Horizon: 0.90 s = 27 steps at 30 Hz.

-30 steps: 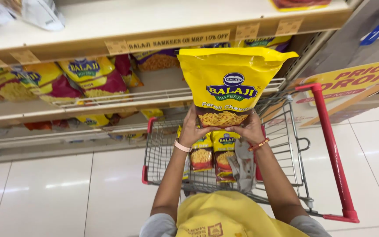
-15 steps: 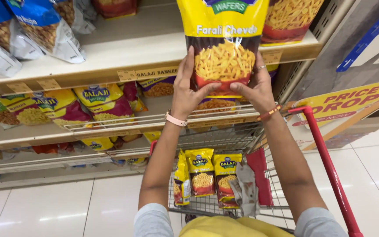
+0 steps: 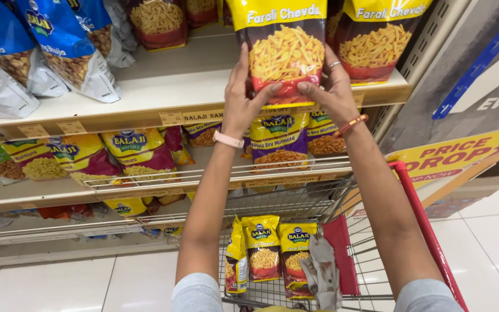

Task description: Cleaning snack packets with a cloth and arranging them on shelves.

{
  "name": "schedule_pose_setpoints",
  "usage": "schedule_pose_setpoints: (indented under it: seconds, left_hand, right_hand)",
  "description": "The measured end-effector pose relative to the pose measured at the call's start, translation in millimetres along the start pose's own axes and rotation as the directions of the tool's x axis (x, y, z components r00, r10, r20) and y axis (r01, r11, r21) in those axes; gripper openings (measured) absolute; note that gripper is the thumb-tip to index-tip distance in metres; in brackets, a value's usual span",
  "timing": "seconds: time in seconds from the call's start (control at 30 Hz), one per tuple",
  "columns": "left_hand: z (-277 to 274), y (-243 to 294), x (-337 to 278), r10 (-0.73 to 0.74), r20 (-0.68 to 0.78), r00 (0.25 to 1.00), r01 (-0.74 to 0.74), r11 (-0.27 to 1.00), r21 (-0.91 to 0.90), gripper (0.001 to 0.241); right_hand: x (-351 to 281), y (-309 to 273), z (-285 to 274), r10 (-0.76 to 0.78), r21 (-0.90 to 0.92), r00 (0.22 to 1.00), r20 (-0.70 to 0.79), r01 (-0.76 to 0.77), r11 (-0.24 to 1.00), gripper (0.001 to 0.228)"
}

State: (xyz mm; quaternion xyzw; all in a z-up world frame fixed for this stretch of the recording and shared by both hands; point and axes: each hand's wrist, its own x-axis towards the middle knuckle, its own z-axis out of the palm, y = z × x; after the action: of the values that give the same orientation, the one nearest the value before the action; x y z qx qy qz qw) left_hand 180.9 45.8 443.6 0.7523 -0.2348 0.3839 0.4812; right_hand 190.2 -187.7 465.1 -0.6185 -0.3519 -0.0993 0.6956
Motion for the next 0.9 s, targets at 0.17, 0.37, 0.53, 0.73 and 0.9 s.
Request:
schedule_pose_setpoints:
  seconds: [0.17, 0.37, 0.53, 0.73, 0.9]
  left_hand:
    - [10.9, -38.0, 21.9, 0.157, 0.068, 0.985, -0.163, 0.980, 0.110, 0.110]
    - [10.5, -32.2, 38.1, -0.061, 0.168, 0.984, -0.005, 0.931, 0.365, 0.126]
    - [13.1, -46.6, 37.0, 0.061, 0.186, 0.981, -0.100, 0.973, 0.209, 0.135]
    - [10.8, -46.1, 32.6, 0.108, 0.213, 0.971, -0.127, 0.989, 0.077, 0.141]
    - [25.9, -57.7, 27.6, -0.055, 0.173, 0.983, 0.036, 0.993, 0.113, 0.143]
  right_hand:
    - [21.4, 24.5, -13.7, -0.082, -0.033, 0.997, 0.005, 0.082, 0.996, 0.099]
    - [29.9, 51.2, -20.5, -0.186, 0.048, 0.983, 0.013, 0.185, 0.982, 0.098]
    - [28.5, 61.1, -25.8, -0.139, -0.083, 0.990, -0.029, 0.137, 0.987, 0.101]
    - [24.7, 60.7, -21.9, -0.140, -0.143, 0.986, -0.093, 0.126, 0.982, 0.105]
    - [24.0, 67.9, -24.3, -0.138, -0.196, 0.985, -0.100, 0.117, 0.974, 0.097]
